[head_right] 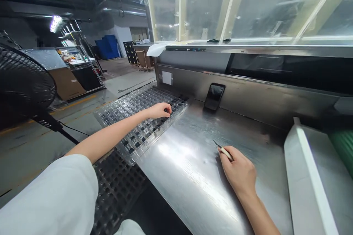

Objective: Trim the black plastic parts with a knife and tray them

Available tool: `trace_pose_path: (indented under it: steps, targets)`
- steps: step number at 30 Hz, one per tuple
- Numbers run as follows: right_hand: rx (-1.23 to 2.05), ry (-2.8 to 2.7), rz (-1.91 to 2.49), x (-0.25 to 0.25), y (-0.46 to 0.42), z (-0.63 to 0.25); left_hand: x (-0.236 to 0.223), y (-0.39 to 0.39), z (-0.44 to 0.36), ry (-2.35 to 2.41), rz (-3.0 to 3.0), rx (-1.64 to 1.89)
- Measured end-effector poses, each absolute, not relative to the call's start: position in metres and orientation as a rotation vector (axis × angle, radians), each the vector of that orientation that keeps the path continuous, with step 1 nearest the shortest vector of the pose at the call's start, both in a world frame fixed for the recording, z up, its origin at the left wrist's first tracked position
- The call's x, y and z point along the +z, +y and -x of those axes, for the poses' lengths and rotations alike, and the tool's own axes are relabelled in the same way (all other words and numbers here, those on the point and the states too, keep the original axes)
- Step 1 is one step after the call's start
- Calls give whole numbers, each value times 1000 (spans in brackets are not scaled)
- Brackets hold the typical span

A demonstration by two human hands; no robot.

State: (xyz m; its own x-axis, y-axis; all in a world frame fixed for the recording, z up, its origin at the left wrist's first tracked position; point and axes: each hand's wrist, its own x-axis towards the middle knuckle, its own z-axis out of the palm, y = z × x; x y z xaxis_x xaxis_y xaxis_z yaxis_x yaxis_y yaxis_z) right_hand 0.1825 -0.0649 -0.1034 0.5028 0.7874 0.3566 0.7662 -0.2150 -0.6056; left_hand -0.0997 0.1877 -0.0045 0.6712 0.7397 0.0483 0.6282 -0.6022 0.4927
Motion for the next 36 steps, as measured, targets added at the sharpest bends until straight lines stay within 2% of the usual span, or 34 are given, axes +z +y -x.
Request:
trace_pose_path:
  steps: [18,23,29,33,36]
  targets:
    - [18,-1335,1978,-114,-62,-187,-12,191,105,1293,-2642,180]
    - [-22,-1410,1947,-110,-65,-171,-2,171,105,1221,-2746,134]
    - [-10,-1405,2084,-100,-66,-167,19,172,67,1306,-2656,491]
    - [-18,-1427,2114,-101,-71,-169,41,134,0,717,-2620,966]
    - [-14,-1485,2114,-101,-74,-167,64,80,-53,207,-2539,1184]
